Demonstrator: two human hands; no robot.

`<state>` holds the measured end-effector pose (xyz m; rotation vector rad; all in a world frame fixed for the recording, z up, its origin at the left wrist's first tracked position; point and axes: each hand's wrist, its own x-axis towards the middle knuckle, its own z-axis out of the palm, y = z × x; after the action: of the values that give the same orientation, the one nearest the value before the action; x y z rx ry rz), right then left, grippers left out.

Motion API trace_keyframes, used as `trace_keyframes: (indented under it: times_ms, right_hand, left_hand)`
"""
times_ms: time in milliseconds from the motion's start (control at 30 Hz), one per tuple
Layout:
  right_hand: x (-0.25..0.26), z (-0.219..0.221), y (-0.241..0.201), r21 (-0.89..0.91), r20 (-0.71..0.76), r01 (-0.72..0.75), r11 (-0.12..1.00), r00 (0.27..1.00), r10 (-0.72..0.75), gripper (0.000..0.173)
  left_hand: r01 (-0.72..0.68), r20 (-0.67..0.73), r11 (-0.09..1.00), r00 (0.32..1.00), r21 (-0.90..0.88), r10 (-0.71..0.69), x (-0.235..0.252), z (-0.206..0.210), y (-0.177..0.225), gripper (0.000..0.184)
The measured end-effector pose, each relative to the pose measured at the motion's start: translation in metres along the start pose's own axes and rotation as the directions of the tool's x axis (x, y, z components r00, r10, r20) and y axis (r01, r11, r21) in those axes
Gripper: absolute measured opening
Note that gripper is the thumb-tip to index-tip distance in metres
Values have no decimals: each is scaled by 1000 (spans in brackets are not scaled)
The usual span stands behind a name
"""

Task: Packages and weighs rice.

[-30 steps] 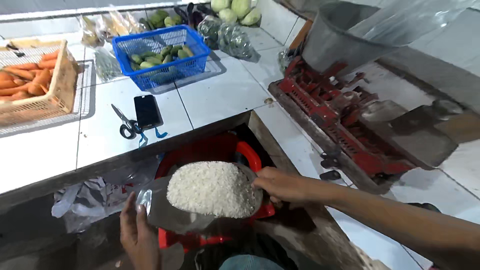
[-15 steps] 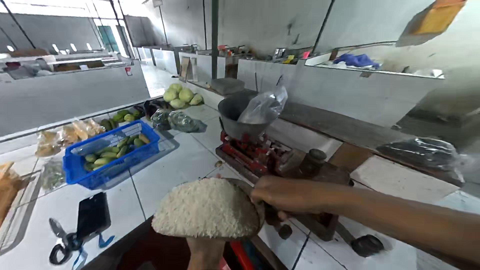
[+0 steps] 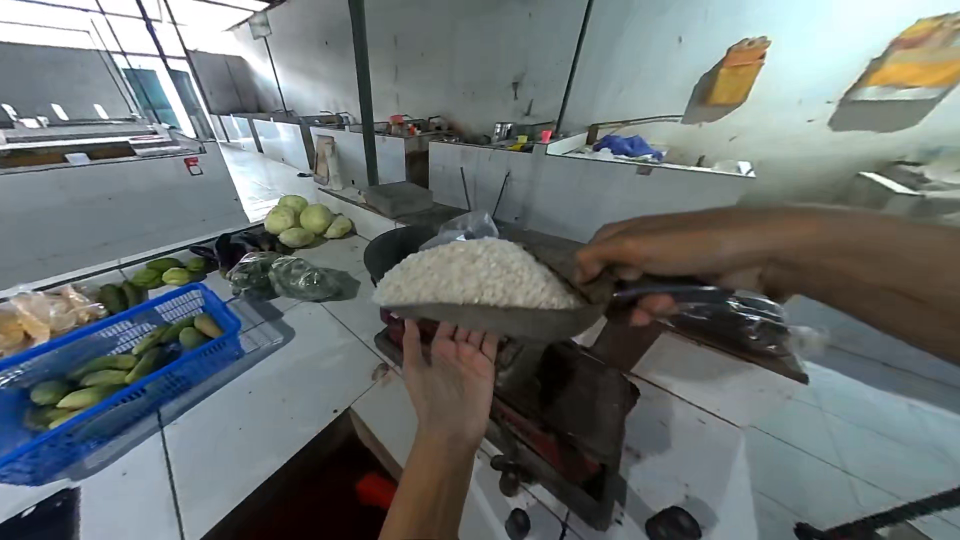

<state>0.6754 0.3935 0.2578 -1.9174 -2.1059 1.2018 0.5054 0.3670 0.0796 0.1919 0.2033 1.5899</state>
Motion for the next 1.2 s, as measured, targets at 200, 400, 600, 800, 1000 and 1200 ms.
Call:
trace_keyframes:
  times_ms: [200,400,600,800,1000,1200]
  right_hand:
    - [-1,-47,11,56,-113,-7,998,994,13,41]
    - [20,-76,27,77,-188,-48,996,980,62,37]
    - [39,-90,37,71,-168,-61,996,983,72,40]
    - [65,-86,46,109,-104,-73,991,991,84,37]
    - [89,-72,47,121,-22,-91,988,995,95,36]
    - [112,-65,49,126,34,-81,989,996,77,33]
  left_hand:
    - [-538,196,394,741,746,642,36,1,-16,31]
    - [-450,549,-331,542,829,636,102,1,-1,61]
    - [-457,510,-266,574,849,641,114,-2,12,37]
    - [-616,556,-106,607,781,568,114,-30,28,34]
    - [-686,609,-41,615,727,501,122,-42,45,22]
    - [-722,656,-21,615,691,437,123,-44,52,20]
